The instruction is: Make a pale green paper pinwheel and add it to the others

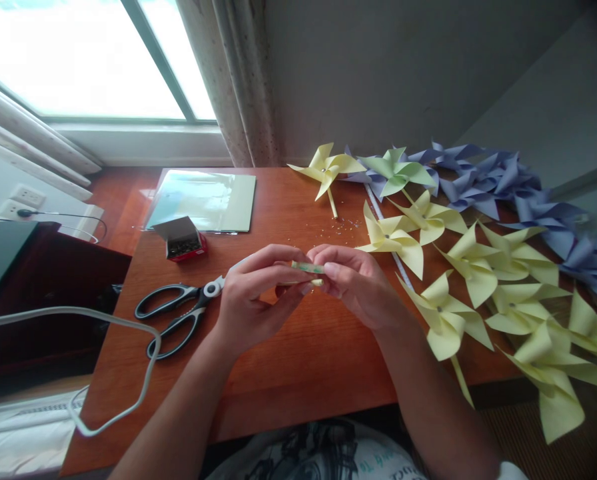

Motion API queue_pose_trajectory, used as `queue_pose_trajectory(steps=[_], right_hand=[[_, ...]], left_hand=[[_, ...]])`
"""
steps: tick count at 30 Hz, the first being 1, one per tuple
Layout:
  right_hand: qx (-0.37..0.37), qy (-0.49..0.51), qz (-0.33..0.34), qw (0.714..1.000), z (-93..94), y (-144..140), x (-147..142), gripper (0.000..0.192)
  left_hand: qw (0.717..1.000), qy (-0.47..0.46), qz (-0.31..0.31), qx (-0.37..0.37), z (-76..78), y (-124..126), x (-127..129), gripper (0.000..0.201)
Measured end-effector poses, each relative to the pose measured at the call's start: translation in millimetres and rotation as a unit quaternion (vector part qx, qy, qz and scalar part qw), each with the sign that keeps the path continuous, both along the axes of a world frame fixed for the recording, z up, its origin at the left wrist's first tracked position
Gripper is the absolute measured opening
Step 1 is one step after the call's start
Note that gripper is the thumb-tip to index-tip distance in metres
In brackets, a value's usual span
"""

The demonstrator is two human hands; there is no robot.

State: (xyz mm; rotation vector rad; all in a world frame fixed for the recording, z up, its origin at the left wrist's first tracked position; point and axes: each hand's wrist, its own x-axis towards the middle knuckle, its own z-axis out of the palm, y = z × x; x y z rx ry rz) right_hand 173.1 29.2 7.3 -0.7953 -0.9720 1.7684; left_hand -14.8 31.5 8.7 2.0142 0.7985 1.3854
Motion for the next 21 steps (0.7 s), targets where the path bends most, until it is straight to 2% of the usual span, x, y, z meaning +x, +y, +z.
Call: queue_pose_trajectory(steps=[13, 21], right_hand=[[0.022, -0.014, -0.011, 1.0, -4.8, 0.3, 0.3, 0.006], [0.031, -0.02, -0.021, 0.999, -3.8, 0.4, 0.8, 0.007]], left_hand=[[1.0, 0.001, 0.013, 0.012, 0.4, 0.8, 1.3, 0.013], [1.0, 0.001, 0.01, 0.015, -0.1, 0.4, 1.5, 0.021]])
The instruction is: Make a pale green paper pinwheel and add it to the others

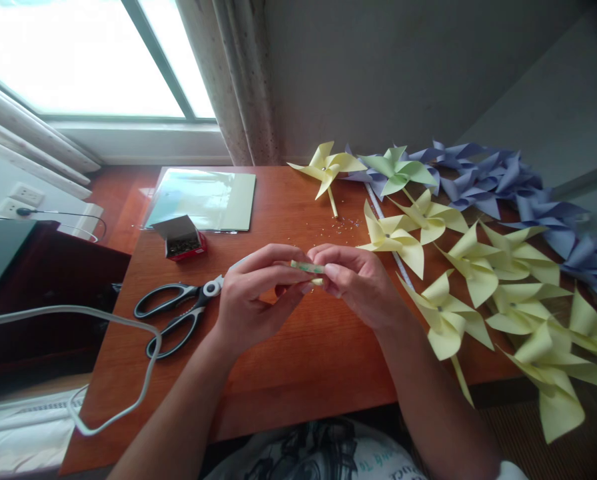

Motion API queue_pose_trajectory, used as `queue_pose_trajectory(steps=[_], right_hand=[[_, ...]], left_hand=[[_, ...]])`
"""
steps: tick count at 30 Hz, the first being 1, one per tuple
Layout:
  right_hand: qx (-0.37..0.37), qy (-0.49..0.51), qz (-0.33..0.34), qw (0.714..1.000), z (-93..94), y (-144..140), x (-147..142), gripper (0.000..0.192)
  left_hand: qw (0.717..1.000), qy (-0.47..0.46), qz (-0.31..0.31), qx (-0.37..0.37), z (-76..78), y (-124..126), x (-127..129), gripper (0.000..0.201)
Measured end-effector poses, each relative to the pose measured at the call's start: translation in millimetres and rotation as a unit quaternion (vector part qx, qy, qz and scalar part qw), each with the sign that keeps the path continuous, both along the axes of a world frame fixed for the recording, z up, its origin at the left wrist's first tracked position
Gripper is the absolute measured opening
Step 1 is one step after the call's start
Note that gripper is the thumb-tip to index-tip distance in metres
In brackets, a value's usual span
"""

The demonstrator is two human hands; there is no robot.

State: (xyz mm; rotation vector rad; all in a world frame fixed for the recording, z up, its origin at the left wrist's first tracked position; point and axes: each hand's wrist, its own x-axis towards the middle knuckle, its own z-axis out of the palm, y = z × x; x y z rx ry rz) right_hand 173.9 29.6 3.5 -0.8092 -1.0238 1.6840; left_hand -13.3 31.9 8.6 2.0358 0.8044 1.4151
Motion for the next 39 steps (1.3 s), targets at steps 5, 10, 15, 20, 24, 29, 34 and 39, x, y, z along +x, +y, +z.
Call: queue_pose_trajectory(steps=[5, 10, 15, 20, 24, 29, 34, 39], right_hand=[[-0.005, -0.008, -0.011, 1.0, 0.8, 0.1, -1.7, 0.007], [-0.005, 0.007, -0.04, 0.999, -1.5, 0.2, -4.6, 0.02], [-0.015, 0.021, -0.005, 1.0, 3.4, -0.8, -2.2, 0.011], [-0.028, 0.002, -0.009, 1.0, 1.7, -1.8, -2.3, 0.007], [-0.012, 0.001, -0.011, 1.0, -2.3, -1.5, -2.8, 0.005], [-0.009, -0.012, -0.021, 1.0, -1.2, -1.4, -2.6, 0.005], [0.0, -0.015, -0.026, 1.0, -0.9, -1.3, -3.3, 0.007], [0.011, -0.004, -0.052, 0.999, -3.8, -0.4, -6.5, 0.017]], left_hand=[[1.0, 0.0, 0.003, 0.003, 0.7, -0.1, -0.1, 0.019], [1.0, 0.002, 0.0, 0.002, 2.4, 0.4, 1.1, 0.015], [1.0, -0.002, 0.008, -0.008, 1.1, 0.5, 0.5, 0.011], [1.0, -0.002, 0.013, -0.003, -0.6, 0.5, -0.2, 0.012], [1.0, -0.003, 0.017, 0.003, -0.1, 0.3, -0.2, 0.017], [1.0, -0.001, 0.025, 0.007, 1.1, 0.3, 0.4, 0.014], [1.0, -0.008, 0.021, 0.008, 0.1, 0.2, 0.8, 0.014], [1.0, -0.01, 0.018, 0.005, 0.4, -0.8, 1.1, 0.014]])
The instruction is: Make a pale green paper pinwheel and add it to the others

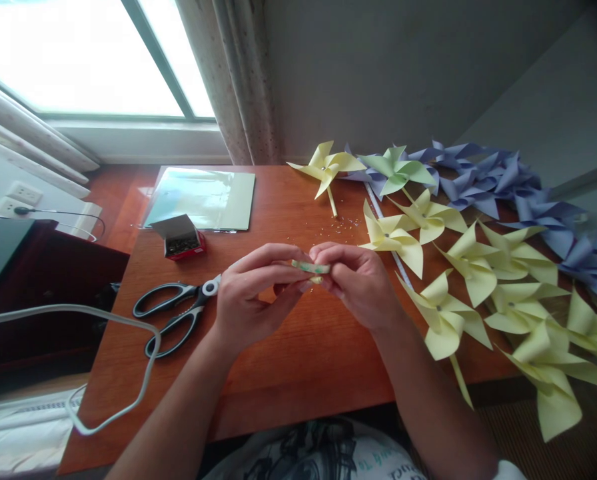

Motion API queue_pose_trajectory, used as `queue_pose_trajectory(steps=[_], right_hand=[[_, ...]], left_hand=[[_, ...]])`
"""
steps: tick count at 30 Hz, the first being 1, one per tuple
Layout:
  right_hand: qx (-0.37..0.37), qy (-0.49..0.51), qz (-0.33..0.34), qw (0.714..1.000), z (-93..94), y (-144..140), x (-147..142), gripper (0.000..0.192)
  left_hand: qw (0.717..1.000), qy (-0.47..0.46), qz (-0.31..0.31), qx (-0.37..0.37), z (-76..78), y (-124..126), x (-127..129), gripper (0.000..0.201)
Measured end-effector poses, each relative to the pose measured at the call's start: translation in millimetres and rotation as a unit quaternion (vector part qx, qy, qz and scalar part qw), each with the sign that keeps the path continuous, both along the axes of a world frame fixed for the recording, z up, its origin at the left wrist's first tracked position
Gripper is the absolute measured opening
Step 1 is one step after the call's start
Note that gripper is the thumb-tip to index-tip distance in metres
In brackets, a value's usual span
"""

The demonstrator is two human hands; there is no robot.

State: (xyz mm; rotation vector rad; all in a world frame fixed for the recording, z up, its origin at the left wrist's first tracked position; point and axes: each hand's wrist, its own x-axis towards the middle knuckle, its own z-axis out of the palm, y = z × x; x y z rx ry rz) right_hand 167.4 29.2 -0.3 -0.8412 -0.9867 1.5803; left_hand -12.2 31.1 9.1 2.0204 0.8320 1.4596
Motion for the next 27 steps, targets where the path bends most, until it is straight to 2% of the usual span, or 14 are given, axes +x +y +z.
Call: queue_pose_trajectory(steps=[4, 8, 11, 13, 15, 18, 20, 22, 24, 27], right_hand=[[0.024, 0.018, 0.011, 0.999, 0.2, 0, 0, 0.023], [0.036, 0.012, 0.023, 0.999, 4.1, -2, 3, 0.016], [0.038, -0.036, 0.011, 0.999, 6.4, -3, 2, 0.013], [0.066, -0.107, -0.026, 0.992, 6.6, -3, 2, 0.013], [0.137, -0.206, -0.07, 0.966, 5.7, -3, 3, 0.013], [0.271, -0.322, -0.109, 0.9, 3.7, -1, 6, 0.022], [0.334, -0.359, -0.111, 0.864, 3.3, 0, 9, 0.025], [0.37, -0.378, -0.105, 0.842, 4.2, 1, 11, 0.022], [0.377, -0.382, -0.104, 0.837, 6.1, 2, 12, 0.018], [0.338, -0.366, -0.104, 0.861, 8.2, 1, 11, 0.016]], left_hand=[[1.0, -0.005, -0.002, -0.007, -0.1, 0, -1, 0.016], [0.999, -0.023, 0.007, -0.045, -0.8, 1, -2, 0.012], [0.997, -0.028, 0.015, -0.066, -1.1, 1, -2, 0.009], [0.997, -0.025, 0.02, -0.077, -1.5, 1, -3, 0.009], [0.995, -0.017, 0.019, -0.101, -2.1, 2, -4, 0.008], [0.987, -0.011, 0.009, -0.159, -3.4, 2, -5, 0.006], [0.981, -0.013, 0.001, -0.194, -4.0, 2, -6, 0.005], [0.976, -0.017, -0.007, -0.217, -4.0, 2, -7, 0.005], [0.972, -0.024, -0.016, -0.234, -3.5, 2, -7, 0.005], [0.965, -0.044, -0.03, -0.256, -1.8, 2, -8, 0.005]])
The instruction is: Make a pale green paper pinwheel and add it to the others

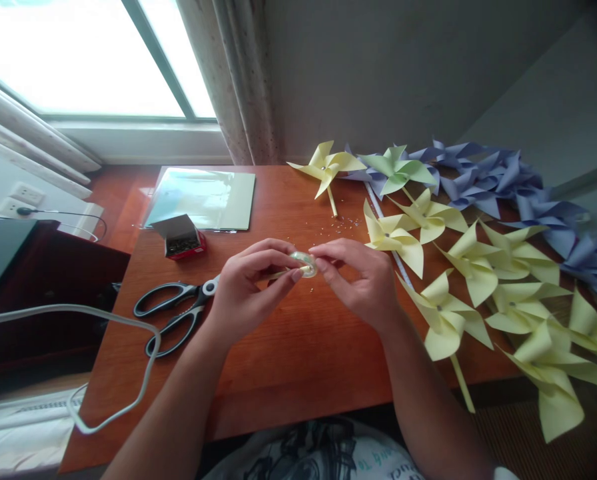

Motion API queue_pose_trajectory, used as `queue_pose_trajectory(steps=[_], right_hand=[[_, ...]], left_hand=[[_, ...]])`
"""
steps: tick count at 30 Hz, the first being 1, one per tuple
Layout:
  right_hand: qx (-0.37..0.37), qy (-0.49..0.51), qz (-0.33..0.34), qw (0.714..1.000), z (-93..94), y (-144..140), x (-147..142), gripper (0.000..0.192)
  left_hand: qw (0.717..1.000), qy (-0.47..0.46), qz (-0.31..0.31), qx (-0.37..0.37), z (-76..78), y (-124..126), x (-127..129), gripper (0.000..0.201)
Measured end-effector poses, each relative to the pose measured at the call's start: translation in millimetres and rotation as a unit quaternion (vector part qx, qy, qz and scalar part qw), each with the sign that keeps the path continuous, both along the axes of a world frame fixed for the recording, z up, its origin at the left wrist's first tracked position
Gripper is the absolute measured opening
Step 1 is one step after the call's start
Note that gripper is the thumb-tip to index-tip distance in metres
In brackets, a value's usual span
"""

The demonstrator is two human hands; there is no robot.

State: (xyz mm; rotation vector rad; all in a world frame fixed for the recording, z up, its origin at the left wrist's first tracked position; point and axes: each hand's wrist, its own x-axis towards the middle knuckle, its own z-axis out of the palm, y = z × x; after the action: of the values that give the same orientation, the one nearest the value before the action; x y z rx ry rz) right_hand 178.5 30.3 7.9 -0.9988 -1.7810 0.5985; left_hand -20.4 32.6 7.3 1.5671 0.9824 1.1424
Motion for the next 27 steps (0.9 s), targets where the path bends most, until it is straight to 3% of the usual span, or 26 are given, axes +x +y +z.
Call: queue_pose_trajectory(steps=[6, 16, 27], right_hand=[[-0.092, 0.082, -0.02, 0.992, 0.1, -1, -1, 0.016], [0.051, -0.067, 0.023, 0.996, -2.3, 4, 6, 0.017], [0.081, -0.191, 0.034, 0.978, -12.3, 5, 8, 0.013]], left_hand=[[0.996, -0.065, -0.021, -0.05, 4.0, -2, 0, 0.003], [0.984, -0.111, -0.035, -0.134, 5.6, 2, 0, 0.003], [0.986, 0.007, -0.017, -0.165, -0.3, 5, -6, 0.021]])
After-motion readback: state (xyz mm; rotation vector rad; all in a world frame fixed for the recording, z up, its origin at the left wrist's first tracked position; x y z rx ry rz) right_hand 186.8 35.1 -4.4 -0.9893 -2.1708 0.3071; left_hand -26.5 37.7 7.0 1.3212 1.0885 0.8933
